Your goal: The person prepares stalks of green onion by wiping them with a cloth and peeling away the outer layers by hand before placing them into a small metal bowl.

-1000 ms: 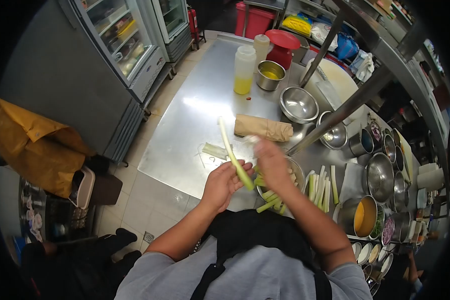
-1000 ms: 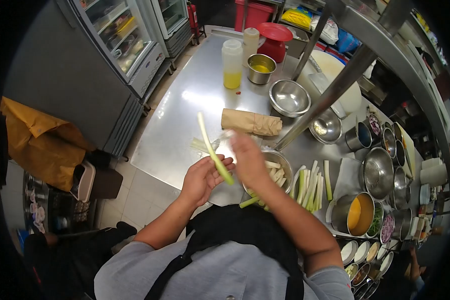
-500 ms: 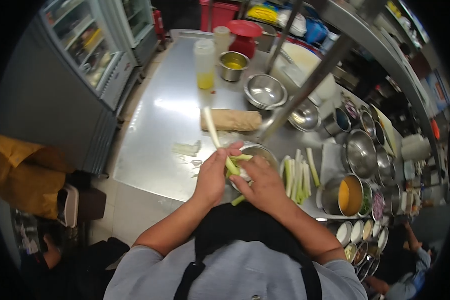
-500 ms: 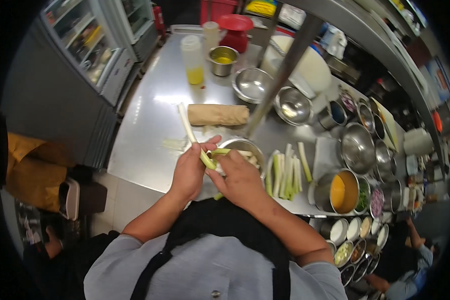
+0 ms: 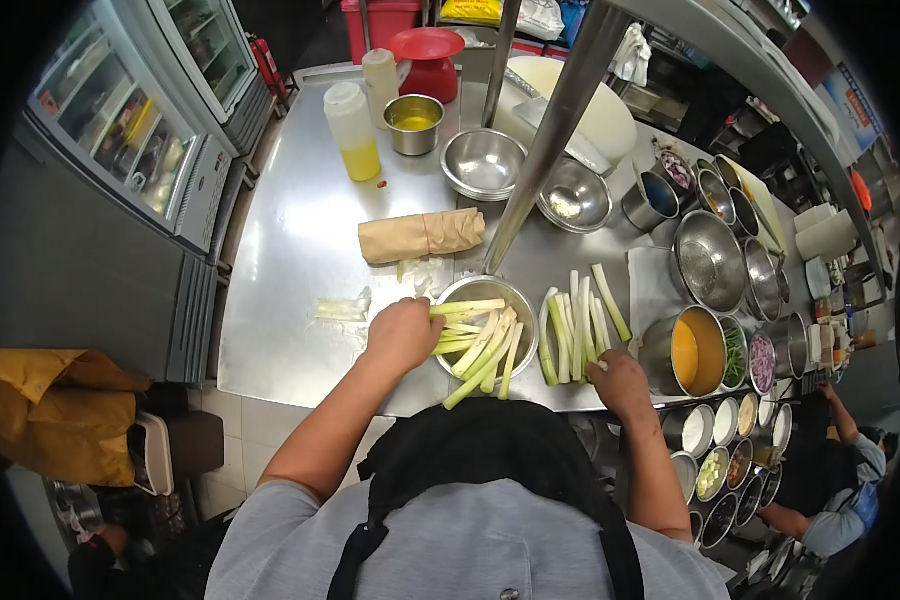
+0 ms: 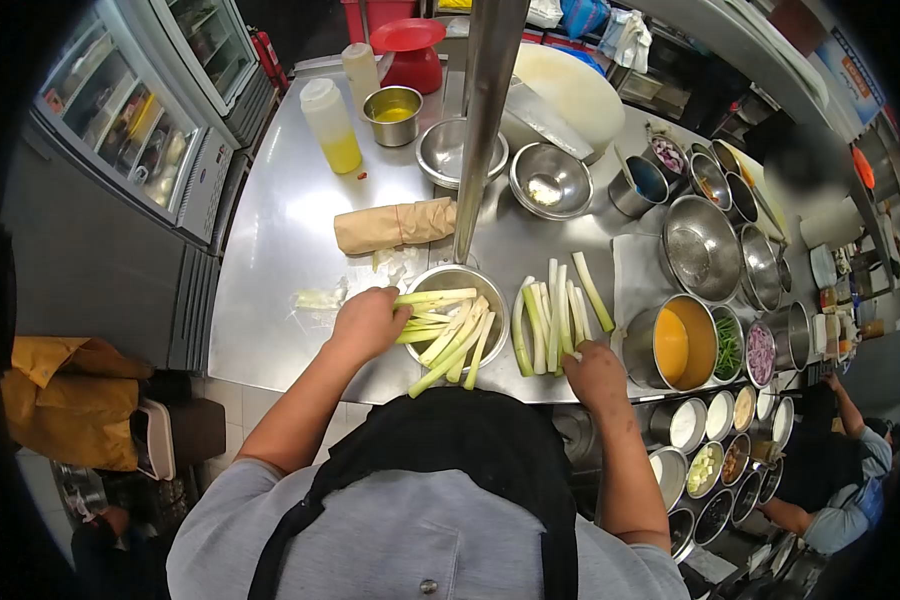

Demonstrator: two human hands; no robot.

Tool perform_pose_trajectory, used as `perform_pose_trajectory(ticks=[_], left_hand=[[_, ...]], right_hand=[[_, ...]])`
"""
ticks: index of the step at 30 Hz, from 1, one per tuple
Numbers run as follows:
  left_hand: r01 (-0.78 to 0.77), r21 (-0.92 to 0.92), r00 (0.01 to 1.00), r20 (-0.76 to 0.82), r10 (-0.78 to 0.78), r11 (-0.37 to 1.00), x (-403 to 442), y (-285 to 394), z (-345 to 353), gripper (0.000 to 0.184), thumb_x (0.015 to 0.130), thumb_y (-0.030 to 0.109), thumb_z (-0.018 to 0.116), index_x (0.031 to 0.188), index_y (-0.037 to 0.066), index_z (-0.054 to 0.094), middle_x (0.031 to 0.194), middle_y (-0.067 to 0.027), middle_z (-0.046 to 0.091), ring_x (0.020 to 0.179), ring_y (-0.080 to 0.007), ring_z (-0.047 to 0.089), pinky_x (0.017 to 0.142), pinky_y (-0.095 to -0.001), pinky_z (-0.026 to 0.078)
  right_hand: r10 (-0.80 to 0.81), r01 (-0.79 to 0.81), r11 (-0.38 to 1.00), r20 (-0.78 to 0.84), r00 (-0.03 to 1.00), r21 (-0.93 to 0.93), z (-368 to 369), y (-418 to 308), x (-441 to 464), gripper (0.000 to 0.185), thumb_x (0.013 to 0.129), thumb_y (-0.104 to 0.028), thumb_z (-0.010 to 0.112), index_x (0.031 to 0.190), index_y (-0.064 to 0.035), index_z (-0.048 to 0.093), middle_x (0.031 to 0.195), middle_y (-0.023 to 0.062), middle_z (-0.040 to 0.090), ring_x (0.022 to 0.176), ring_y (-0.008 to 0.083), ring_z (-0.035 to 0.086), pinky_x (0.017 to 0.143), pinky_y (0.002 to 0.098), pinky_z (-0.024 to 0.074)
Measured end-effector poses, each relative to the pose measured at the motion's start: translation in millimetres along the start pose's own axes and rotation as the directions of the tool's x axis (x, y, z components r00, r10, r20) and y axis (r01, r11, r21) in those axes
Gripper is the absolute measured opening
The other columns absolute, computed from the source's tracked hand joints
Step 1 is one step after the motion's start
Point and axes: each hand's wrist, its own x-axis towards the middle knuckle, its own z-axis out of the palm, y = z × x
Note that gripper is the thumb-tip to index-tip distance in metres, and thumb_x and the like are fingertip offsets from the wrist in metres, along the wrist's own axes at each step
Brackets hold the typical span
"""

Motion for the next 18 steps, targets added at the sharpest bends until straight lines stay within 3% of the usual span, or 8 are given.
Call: perform_pose_trajectory(ticks=[2,4,7,10,12,15,17,18], left_hand=[[0.014,0.069,0.999,0.032,-0.016,0.998,1.7,-2.2,3.0,0.028,0.084,0.027,0.059,0.086,0.0,0.065,0.094,-0.0185,0.064,0.089,-0.0345,0.061,0.078,-0.0442,0.049],[-0.025,0.076,0.999,-0.022,0.027,0.997,-3.7,-2.2,-4.8,0.028,0.084,0.028,0.06,0.085,0.0,0.065,0.092,-0.0183,0.063,0.088,-0.0344,0.061,0.078,-0.0438,0.049],[-0.087,0.125,0.989,-0.106,0.1,0.988,-6.6,-3.9,-6.4,0.028,0.083,0.029,0.06,0.085,0.002,0.066,0.088,-0.0177,0.062,0.086,-0.0343,0.06,0.078,-0.0435,0.048],[-0.117,0.146,0.984,-0.115,0.134,0.982,-2.2,-7.9,7.7,0.026,0.083,0.028,0.06,0.086,0.002,0.066,0.085,-0.0173,0.061,0.084,-0.034,0.06,0.077,-0.0439,0.048],[-0.122,0.124,0.987,-0.087,0.133,0.985,-2.1,-7.3,11.5,0.025,0.084,0.026,0.059,0.086,0.003,0.066,0.084,-0.0172,0.061,0.084,-0.0338,0.059,0.077,-0.0442,0.047],[-0.148,0.135,0.979,-0.121,0.164,0.98,-4.8,0.5,-4.9,0.024,0.088,0.024,0.055,0.086,0.002,0.064,0.086,-0.0184,0.062,0.084,-0.0343,0.059,0.075,-0.0451,0.046],[-0.013,-0.106,0.993,-0.116,0.001,0.994,-14.3,6.2,-18.7,0.024,0.091,0.021,0.05,0.094,0.0,0.06,0.084,-0.0163,0.062,0.084,-0.0315,0.061,0.071,-0.0427,0.047],[-0.018,-0.103,0.993,-0.116,0.006,0.995,-18.5,8.1,-16.7,0.024,0.091,0.021,0.05,0.094,0.0,0.06,0.084,-0.0163,0.062,0.084,-0.0315,0.061,0.071,-0.0427,0.047]], right_hand=[[-0.017,0.017,1.0,-0.085,0.996,0.005,-4.4,0.4,2.0,0.032,0.083,-0.025,0.061,0.101,0.0019,0.062,0.099,0.0221,0.061,0.093,0.0395,0.06,0.082,0.0456,0.0484],[-0.03,0.033,0.999,-0.165,0.986,0.013,-9.9,-5.2,3.7,0.032,0.084,-0.023,0.06,0.104,0.0025,0.062,0.098,0.022,0.062,0.093,0.0399,0.06,0.082,0.0457,0.0485],[-0.099,0.146,0.972,-0.241,0.965,0.182,-26.0,-20.0,9.1,0.034,0.085,-0.017,0.061,0.11,0.0053,0.062,0.098,0.0226,0.062,0.09,0.0322,0.062,0.083,0.0339,0.049],[-0.135,0.195,0.937,-0.216,0.967,0.289,-27.3,-47.0,15.6,0.032,0.085,-0.01,0.062,0.113,0.0052,0.061,0.094,0.015,0.064,0.082,0.0203,0.063,0.075,0.0276,0.0492],[0.0,0.109,0.62,-0.139,0.99,0.777,-16.1,-62.0,23.2,0.035,0.083,-0.01,0.068,0.115,0.0027,0.06,0.088,0.0118,0.064,0.074,0.0163,0.06,0.068,0.0274,0.0485],[-0.109,0.174,0.534,-0.137,0.985,0.827,-25.1,-87.8,25.8,0.033,0.082,-0.01,0.071,0.112,0.0015,0.063,0.088,0.006,0.063,0.073,0.0083,0.056,0.067,0.0222,0.0462],[-0.175,0.322,0.55,-0.27,0.947,0.771,-31.2,-110.8,26.2,0.031,0.081,-0.01,0.072,0.11,-0.002,0.065,0.089,0.0062,0.061,0.073,0.0104,0.055,0.066,0.0219,0.0458],[-0.229,0.438,0.592,-0.38,0.896,0.677,-30.4,-121.2,26.3,0.029,0.081,-0.009,0.071,0.109,-0.0033,0.066,0.088,0.0063,0.06,0.074,0.012,0.055,0.066,0.0228,0.046]])
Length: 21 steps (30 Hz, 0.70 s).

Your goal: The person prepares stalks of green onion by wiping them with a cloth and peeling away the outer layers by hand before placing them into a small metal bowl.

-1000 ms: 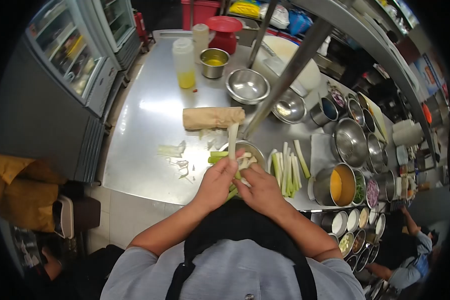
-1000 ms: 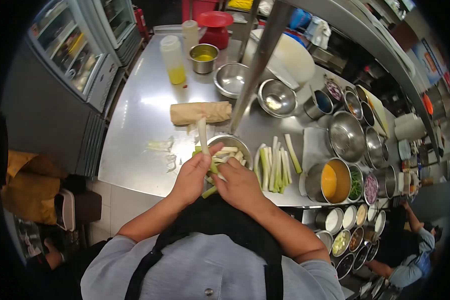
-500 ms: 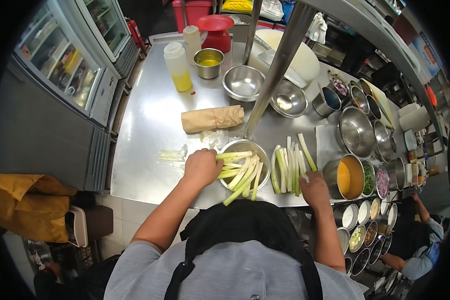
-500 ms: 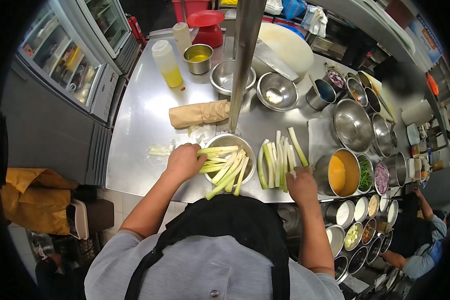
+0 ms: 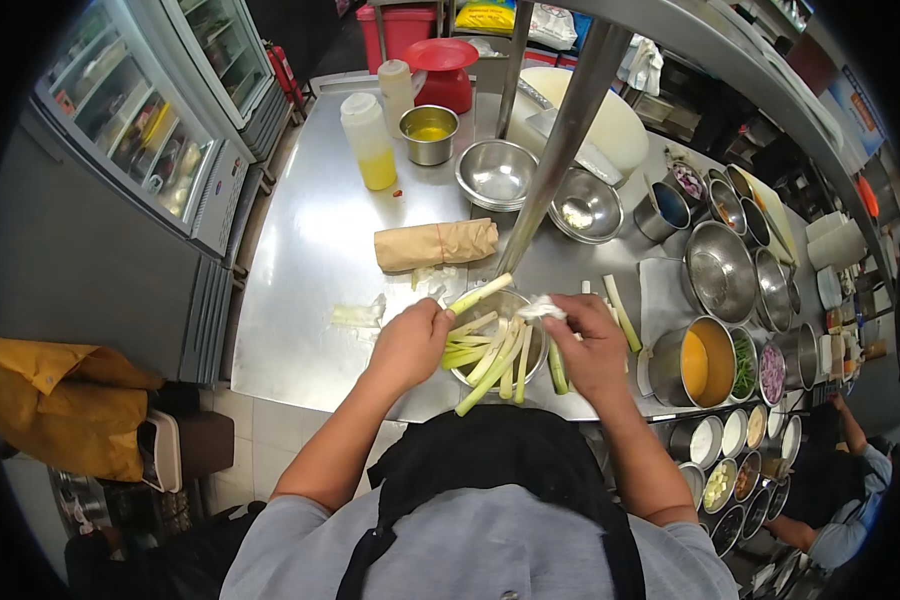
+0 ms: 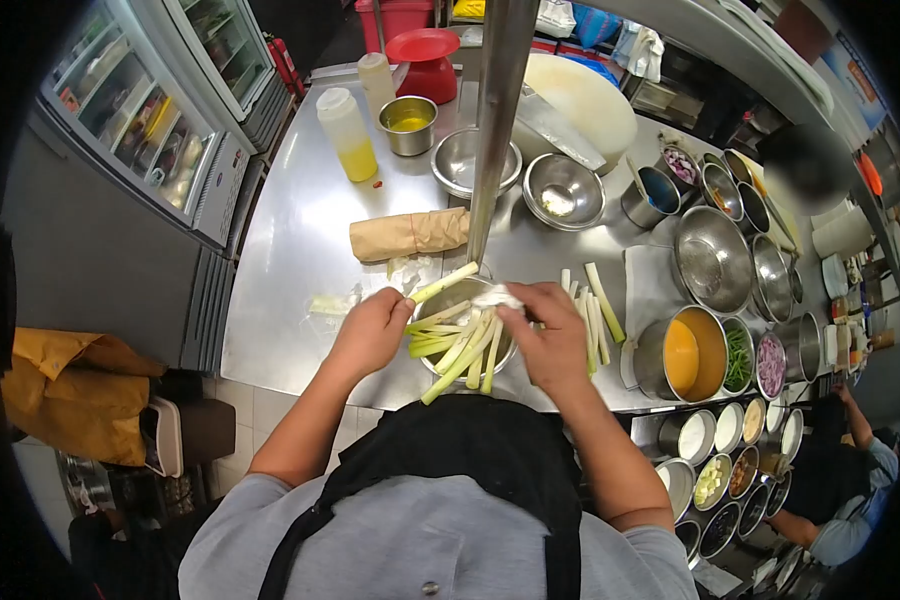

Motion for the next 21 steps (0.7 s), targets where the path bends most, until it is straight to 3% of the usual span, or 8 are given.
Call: perform_pose_trajectory(ticks=[2,3,5,6,12,15,17,21], left_hand=[[0.033,-0.512,0.999,0.052,-0.008,0.858,-13.4,5.9,7.6,0.024,0.094,0.02,0.048,0.095,-0.001,0.058,0.074,-0.0111,0.058,0.069,-0.023,0.058,0.061,-0.0346,0.044],[0.027,-0.511,0.999,0.052,-0.001,0.859,-19.4,12.6,13.3,0.024,0.094,0.02,0.048,0.095,-0.001,0.058,0.074,-0.0111,0.058,0.069,-0.023,0.058,0.061,-0.0346,0.044],[0.362,-0.904,0.93,0.333,-0.156,0.227,-30.2,26.3,23.2,0.019,0.097,0.019,0.047,0.094,0.003,0.056,0.067,-0.001,0.046,0.06,-0.0103,0.041,0.052,-0.0246,0.034],[0.354,-0.923,0.935,0.345,-0.083,0.151,-33.4,26.1,20.4,0.018,0.098,0.02,0.045,0.093,0.005,0.053,0.066,0.0008,0.042,0.056,-0.0078,0.034,0.049,-0.0221,0.027],[0.273,-0.952,0.962,0.273,-0.02,0.138,-61.2,10.7,12.4,0.021,0.099,0.019,0.043,0.086,0.005,0.049,0.063,0.0012,0.039,0.054,-0.0071,0.034,0.049,-0.0228,0.03],[0.227,-0.967,0.97,0.213,-0.12,0.115,-65.7,-2.8,9.3,0.025,0.101,0.023,0.041,0.087,0.005,0.049,0.064,0.0003,0.039,0.054,-0.0086,0.034,0.049,-0.0235,0.03],[0.184,-0.982,0.975,0.189,-0.115,-0.052,-66.0,-3.5,11.0,0.028,0.102,0.027,0.039,0.087,0.005,0.049,0.063,-0.0001,0.039,0.054,-0.0094,0.034,0.049,-0.023,0.03],[0.221,-0.968,0.974,0.226,-0.024,-0.117,-60.3,3.3,16.7,0.03,0.102,0.027,0.036,0.087,0.005,0.049,0.063,-0.0018,0.039,0.052,-0.0112,0.034,0.048,-0.0239,0.031]], right_hand=[[-0.186,0.187,0.981,0.031,0.982,-0.058,22.4,-10.1,-1.6,0.028,0.081,-0.009,0.071,0.109,-0.0057,0.067,0.086,0.0072,0.056,0.076,0.0157,0.056,0.065,0.0253,0.0464],[-0.241,0.244,0.969,0.082,0.967,-0.026,36.6,-13.9,-6.1,0.029,0.08,-0.008,0.07,0.109,-0.0069,0.067,0.084,0.008,0.055,0.076,0.0178,0.056,0.065,0.0269,0.0466],[-0.305,0.307,0.952,0.124,0.944,0.007,51.8,-13.8,-10.6,0.026,0.081,-0.007,0.068,0.107,-0.0071,0.068,0.081,0.0089,0.053,0.074,0.0212,0.057,0.064,0.0308,0.0472],[-0.31,0.313,0.95,0.14,0.94,-0.002,54.0,-10.6,-9.7,0.025,0.082,-0.006,0.066,0.106,-0.0073,0.068,0.08,0.0091,0.054,0.072,0.0224,0.057,0.064,0.0317,0.0471],[-0.191,0.19,0.963,0.012,0.981,-0.19,45.4,26.0,30.4,0.024,0.085,-0.007,0.062,0.108,-0.0071,0.067,0.078,0.0098,0.057,0.068,0.0228,0.057,0.064,0.0329,0.0465],[-0.157,0.171,0.98,-0.132,0.979,0.102,55.9,35.7,33.3,0.026,0.088,-0.008,0.06,0.114,-0.0057,0.063,0.076,0.0056,0.057,0.066,0.017,0.055,0.06,0.029,0.0452],[0.445,-0.469,0.707,0.182,0.877,0.529,63.7,9.8,18.8,0.025,0.089,-0.008,0.06,0.114,-0.0034,0.06,0.075,0.0005,0.055,0.061,0.0104,0.051,0.055,0.0242,0.0409],[0.393,-0.756,0.218,0.653,0.647,0.617,70.4,-29.9,4.9,0.019,0.089,-0.007,0.061,0.107,-0.002,0.059,0.072,-0.0025,0.052,0.055,0.0053,0.043,0.047,0.0227,0.0326]])
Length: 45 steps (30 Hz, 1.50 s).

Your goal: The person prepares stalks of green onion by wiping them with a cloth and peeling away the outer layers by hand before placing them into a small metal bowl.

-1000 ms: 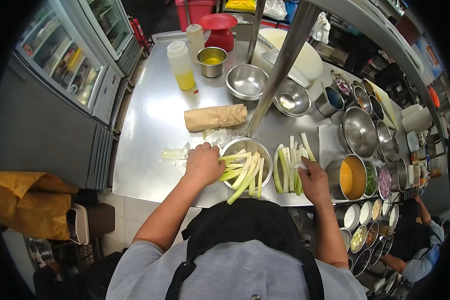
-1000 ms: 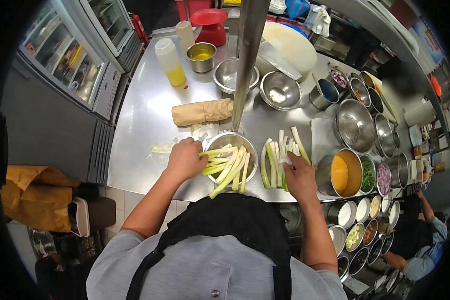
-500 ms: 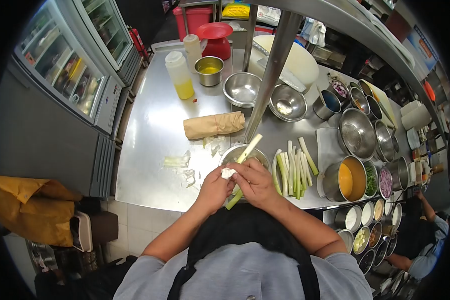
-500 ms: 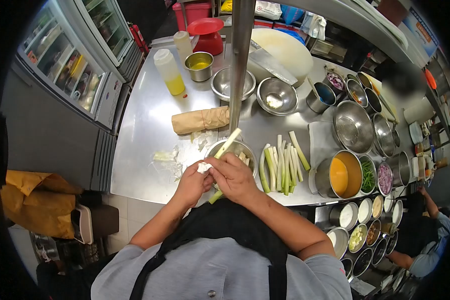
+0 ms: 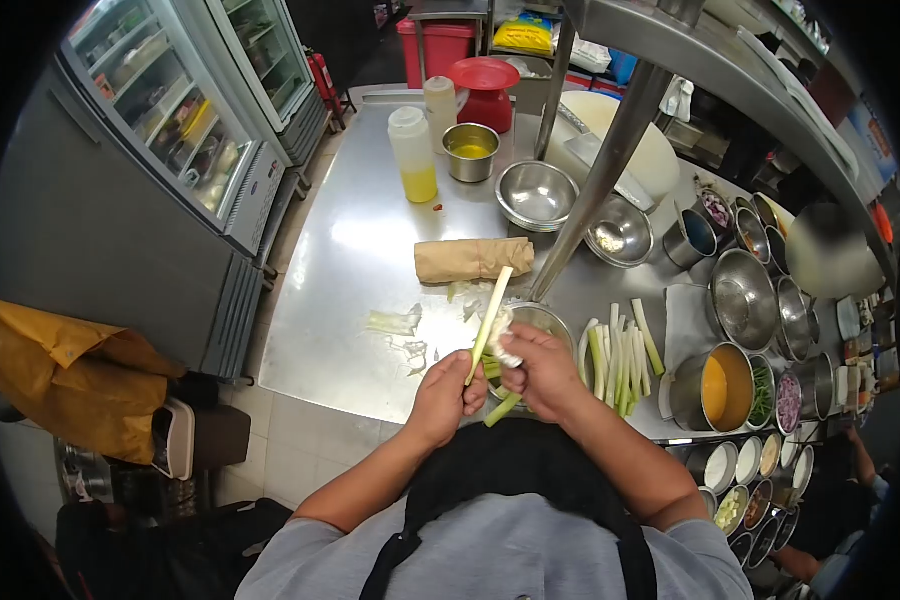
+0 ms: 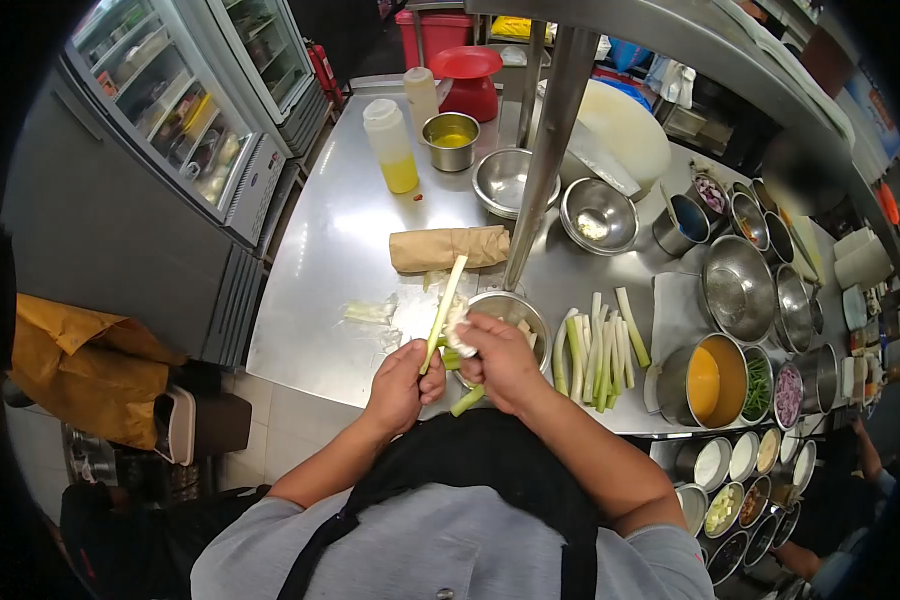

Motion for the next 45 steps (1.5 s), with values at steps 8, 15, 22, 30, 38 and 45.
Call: perform_pose_trajectory(ticks=[8,15,22,30,38,45], left_hand=[[0.053,0.12,0.996,0.07,-0.062,0.991,-2.0,5.4,1.9,0.031,0.102,0.03,0.036,0.084,0.008,0.048,0.06,-0.0001,0.037,0.05,-0.0101,0.033,0.047,-0.0235,0.03],[0.021,0.114,0.986,0.16,-0.039,0.993,-10.3,-4.1,-6.2,0.035,0.102,0.034,0.037,0.084,0.007,0.048,0.062,-0.0006,0.04,0.054,-0.0097,0.037,0.05,-0.0225,0.034],[-0.109,0.342,0.994,0.053,0.097,0.933,-11.0,8.1,-11.0,0.029,0.1,0.024,0.046,0.107,-0.001,0.058,0.068,-0.0012,0.052,0.058,-0.0098,0.047,0.055,-0.0225,0.041],[-0.382,0.897,0.669,0.101,0.737,0.224,6.8,4.3,-5.5,0.036,0.087,0.011,0.064,0.119,-0.003,0.058,0.069,-0.0078,0.059,0.057,-0.0175,0.055,0.053,-0.03,0.045],[-0.517,0.845,0.526,0.439,0.728,-0.137,-5.8,-8.5,-3.7,0.04,0.077,0.004,0.071,0.115,-0.002,0.062,0.073,-0.0097,0.062,0.062,-0.0242,0.059,0.057,-0.0336,0.047],[-0.551,0.805,0.442,0.504,0.742,-0.219,3.8,-0.1,-0.8,0.042,0.075,0.0,0.072,0.116,-0.001,0.062,0.082,-0.0113,0.063,0.069,-0.0267,0.061,0.061,-0.0338,0.048]], right_hand=[[-0.039,0.065,0.928,0.079,0.996,-0.366,6.8,-10.0,-2.9,0.022,0.089,-0.012,0.064,0.108,-0.0019,0.06,0.071,-0.0038,0.051,0.05,0.004,0.035,0.046,0.0208,0.0279],[-0.212,0.215,0.943,0.04,0.976,-0.256,6.6,-49.2,14.7,0.014,0.088,-0.011,0.063,0.099,-0.0032,0.061,0.072,-0.0045,0.051,0.049,0.0027,0.03,0.045,0.0207,0.0236],[-0.419,0.394,0.902,-0.137,0.898,-0.178,12.5,-55.4,16.7,0.01,0.087,-0.012,0.066,0.088,-0.0038,0.062,0.066,-0.0045,0.049,0.046,0.0036,0.032,0.043,0.0207,0.0251],[-0.14,0.079,0.931,-0.151,0.979,-0.356,27.3,-4.0,0.7,0.022,0.087,-0.019,0.068,0.076,-0.0048,0.057,0.058,-0.0025,0.047,0.044,0.0069,0.039,0.041,0.0235,0.0301],[-0.291,0.265,0.954,-0.218,0.931,-0.142,17.8,-54.1,13.4,0.02,0.089,-0.018,0.066,0.077,-0.0051,0.056,0.055,-0.0024,0.043,0.042,0.0077,0.036,0.04,0.0241,0.0291],[-0.151,0.11,0.969,-0.176,0.973,-0.221,17.2,-1.8,-12.2,0.019,0.092,-0.02,0.062,0.083,-0.0037,0.059,0.057,-0.0018,0.046,0.042,0.0067,0.036,0.04,0.022,0.0278]])
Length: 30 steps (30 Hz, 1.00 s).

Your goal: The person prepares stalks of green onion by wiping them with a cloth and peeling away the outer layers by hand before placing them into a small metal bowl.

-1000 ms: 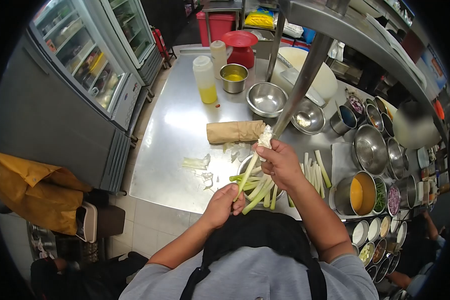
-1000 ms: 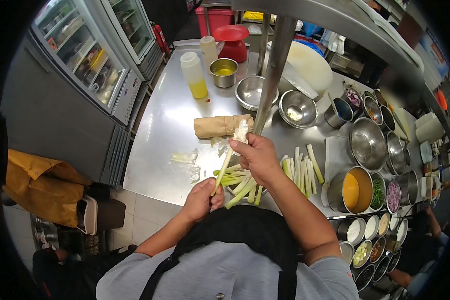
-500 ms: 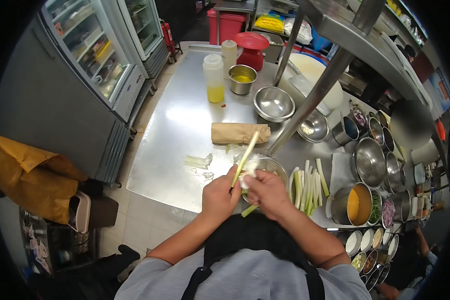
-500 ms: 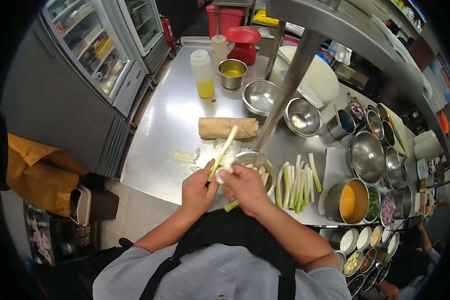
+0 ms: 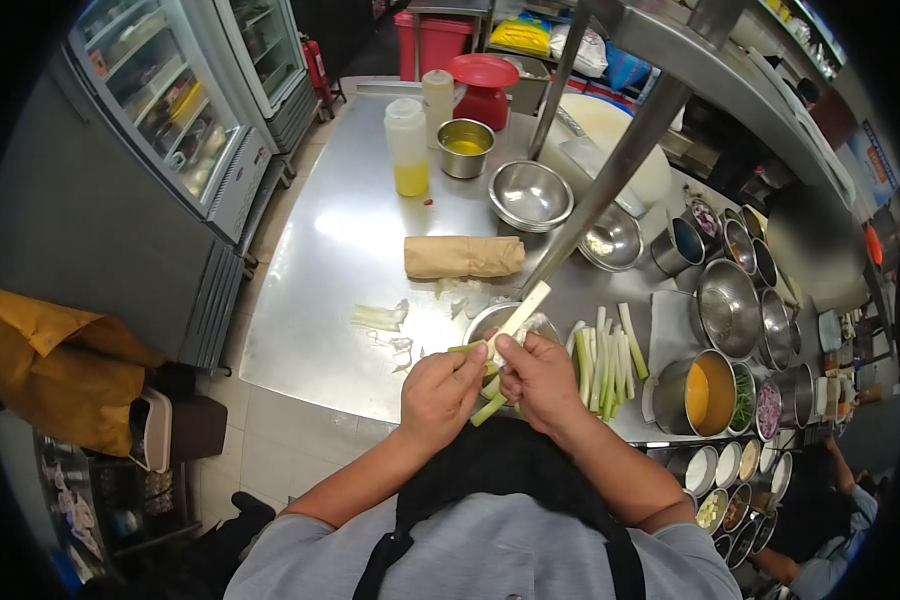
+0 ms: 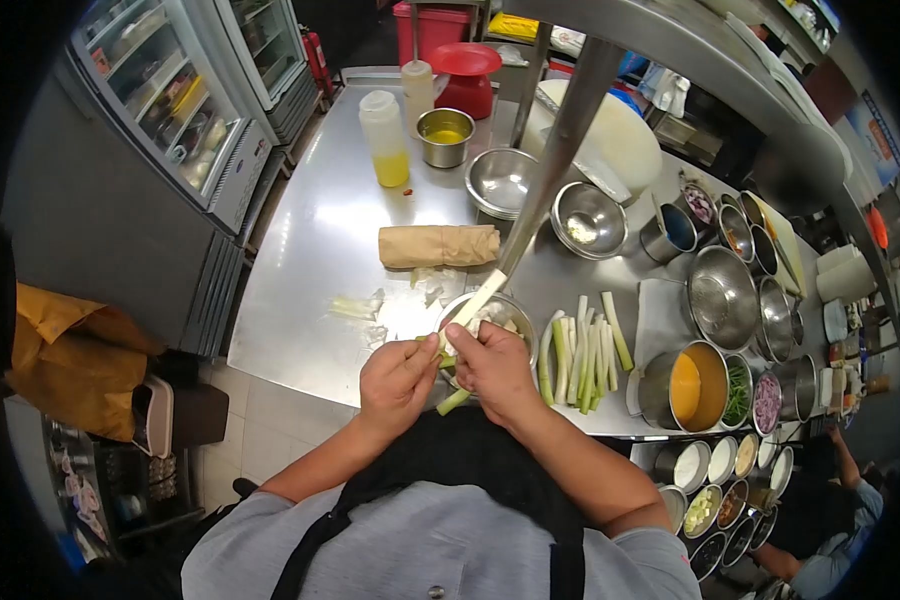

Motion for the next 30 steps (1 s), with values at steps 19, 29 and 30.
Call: perform_pose_trajectory(ticks=[19,29,30], left_hand=[[0.801,-0.585,0.518,0.574,-0.634,0.125,-11.4,11.9,-4.0,0.021,0.095,0.012,0.054,0.102,-0.006,0.064,0.078,-0.0073,0.065,0.066,-0.0123,0.062,0.064,-0.0252,0.052],[0.863,-0.356,0.499,0.713,-0.492,0.359,2.2,30.9,14.0,0.025,0.092,0.014,0.06,0.108,-0.005,0.063,0.079,-0.0066,0.064,0.069,-0.0111,0.06,0.064,-0.0253,0.049],[0.764,-0.366,0.603,0.697,-0.388,0.531,2.3,29.5,16.7,0.029,0.09,0.018,0.062,0.11,-0.004,0.061,0.086,-0.009,0.064,0.072,-0.0121,0.061,0.065,-0.0258,0.05]], right_hand=[[-0.204,0.196,0.974,-0.062,0.977,-0.115,-16.3,-40.1,40.9,0.019,0.087,-0.02,0.068,0.088,-0.0007,0.066,0.066,0.0004,0.059,0.052,0.006,0.049,0.048,0.0214,0.0385],[-0.265,0.212,0.931,-0.151,0.952,-0.296,-50.4,-21.7,0.3,0.022,0.084,-0.022,0.071,0.086,-0.0005,0.068,0.07,0.0007,0.063,0.061,0.0058,0.051,0.056,0.0263,0.0438],[-0.343,0.26,0.874,-0.144,0.928,-0.41,-64.1,-17.8,0.0,0.017,0.085,-0.019,0.07,0.082,-0.0036,0.065,0.063,-0.0036,0.055,0.051,0.0037,0.043,0.045,0.0231,0.0333]])
